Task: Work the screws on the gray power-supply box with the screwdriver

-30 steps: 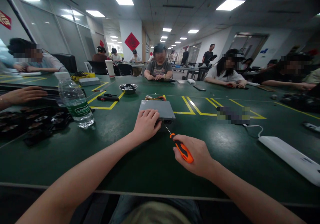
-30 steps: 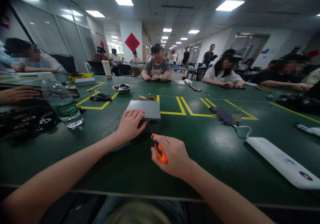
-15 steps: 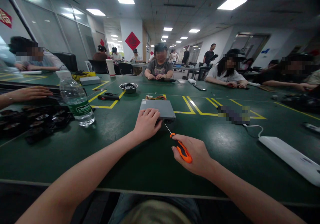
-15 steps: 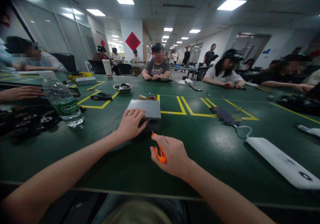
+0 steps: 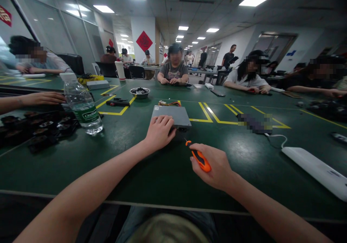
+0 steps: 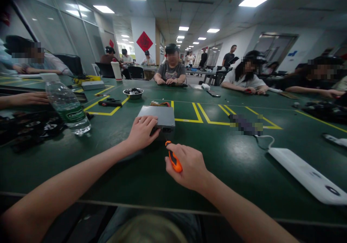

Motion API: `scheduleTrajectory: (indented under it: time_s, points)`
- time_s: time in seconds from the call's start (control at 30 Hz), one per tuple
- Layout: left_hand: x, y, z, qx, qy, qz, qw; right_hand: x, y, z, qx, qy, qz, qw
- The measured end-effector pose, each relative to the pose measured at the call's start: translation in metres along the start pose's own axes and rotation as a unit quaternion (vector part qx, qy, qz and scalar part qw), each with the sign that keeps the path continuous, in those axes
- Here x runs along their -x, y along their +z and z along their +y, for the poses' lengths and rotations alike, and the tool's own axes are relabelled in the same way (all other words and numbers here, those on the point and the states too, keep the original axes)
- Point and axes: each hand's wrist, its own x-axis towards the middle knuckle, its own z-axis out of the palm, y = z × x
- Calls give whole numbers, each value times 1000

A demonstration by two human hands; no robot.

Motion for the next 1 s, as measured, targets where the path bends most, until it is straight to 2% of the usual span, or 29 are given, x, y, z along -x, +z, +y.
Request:
scheduleTrajectory:
  time_s: [0.07, 0.23, 0.33, 0.53, 0.73, 1.0]
  points:
    - [0, 1, 0, 5, -1, -2, 1000, 1, 0, 1, -4, 7, 2, 1000]
    - [0, 1, 1, 12, -9, -2, 1000, 1, 5, -5, 58, -34, -60, 996]
    - [0, 2, 1, 12, -9, -1, 1000, 0, 5, -6, 54, -40, -73, 995]
    - [0, 2, 0, 6, -5, 0, 1000, 0, -1, 1, -12, 29, -12, 999]
    - [0, 2, 0, 1, -4, 2, 1000, -1, 4, -1, 57, -57, -57, 995]
    - [0, 3, -1, 4, -1, -3, 1000, 0, 2, 4, 18, -26, -16, 999]
